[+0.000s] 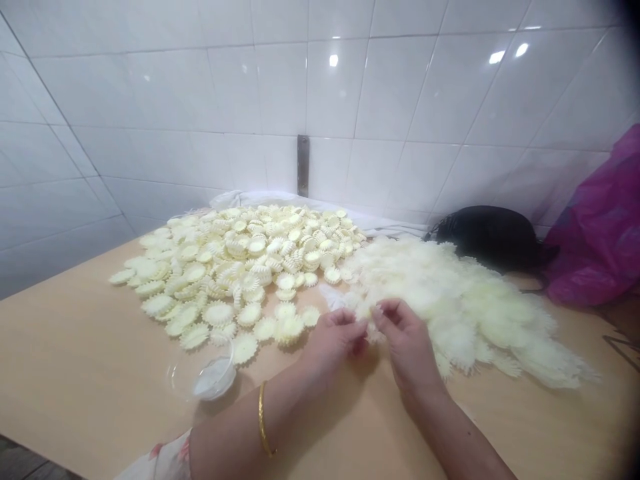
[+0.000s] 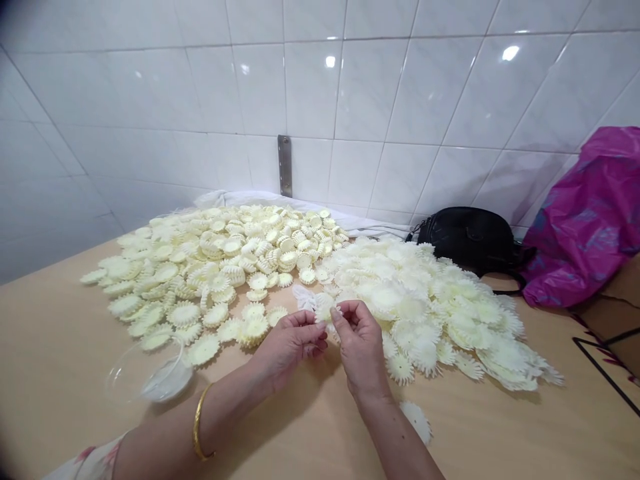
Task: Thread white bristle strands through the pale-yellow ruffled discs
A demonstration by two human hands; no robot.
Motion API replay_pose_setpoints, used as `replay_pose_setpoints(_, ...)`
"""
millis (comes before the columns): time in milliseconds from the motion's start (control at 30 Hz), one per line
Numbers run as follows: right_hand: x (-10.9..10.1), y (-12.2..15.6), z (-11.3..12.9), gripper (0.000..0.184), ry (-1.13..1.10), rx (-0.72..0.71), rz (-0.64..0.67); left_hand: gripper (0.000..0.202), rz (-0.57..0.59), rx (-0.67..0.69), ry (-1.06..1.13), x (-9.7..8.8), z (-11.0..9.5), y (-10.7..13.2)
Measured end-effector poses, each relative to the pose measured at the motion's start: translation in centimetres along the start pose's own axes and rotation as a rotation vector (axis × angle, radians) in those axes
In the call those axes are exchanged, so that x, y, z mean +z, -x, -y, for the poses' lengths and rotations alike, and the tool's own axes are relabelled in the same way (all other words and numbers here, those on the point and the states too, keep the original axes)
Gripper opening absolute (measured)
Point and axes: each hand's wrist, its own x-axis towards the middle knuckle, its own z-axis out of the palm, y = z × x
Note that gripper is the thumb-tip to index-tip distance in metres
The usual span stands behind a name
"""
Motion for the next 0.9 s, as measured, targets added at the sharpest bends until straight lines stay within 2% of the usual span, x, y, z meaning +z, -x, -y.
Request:
replay_pose_setpoints(100, 0.2, 0.2, 0.0, 0.032, -0.094, 0.081, 0.043, 0.022, -0.043, 0.066, -0.037, -0.5, -0.1, -0.4)
replay_pose_setpoints(200, 0.1, 0.4, 0.3, 0.042, -0.091, 0.137, 0.125, 0.020, -0.040, 0.139, -0.162, -1.1, -0.4, -0.7)
replay_pose_setpoints(333, -0.5, 0.3, 0.6, 0.037, 0.008, 0.103, 0.192, 0.019, 0.026, 0.340, -0.476, -1.4, -0.8, -0.5)
replay_pose_setpoints(400, -0.7, 0.1, 0.6, 0.030, 0.020, 0.100, 0.242, 0.020, 0.067, 0.399, -0.552, -1.3, -0.7, -0.4)
replay_pose_setpoints(533, -0.5, 0.0, 0.4, 0.032, -0.125, 0.130, 0.332, 0.028, 0.186, 0.241, -0.406, -1.1, -0.3, -0.5)
replay_pose_setpoints(633, 0.1, 0.4, 0.4, 0.034, -0.145, 0.100, 0.291, 0.034, 0.151, 0.150, -0.240, -1.0, 0.0, -0.7)
replay_pose_setpoints(767, 0.7, 0.9, 0.4, 0.037, -0.067, 0.038, 0.100, 0.035, 0.116, 0.141, -0.219, -0.7, 0.2, -0.4)
replay_pose_setpoints(833, 0.6, 0.8, 0.3, 0.037, -0.087, 0.068, 0.102, 0.030, 0.120, 0.134, -0.241, -0.6, 0.1, -0.2)
replay_pose_setpoints(900, 0.2, 0.6, 0.3, 0.036, -0.096, 0.119, 0.160, 0.025, 0.108, 0.119, -0.244, -0.7, -0.1, -0.2)
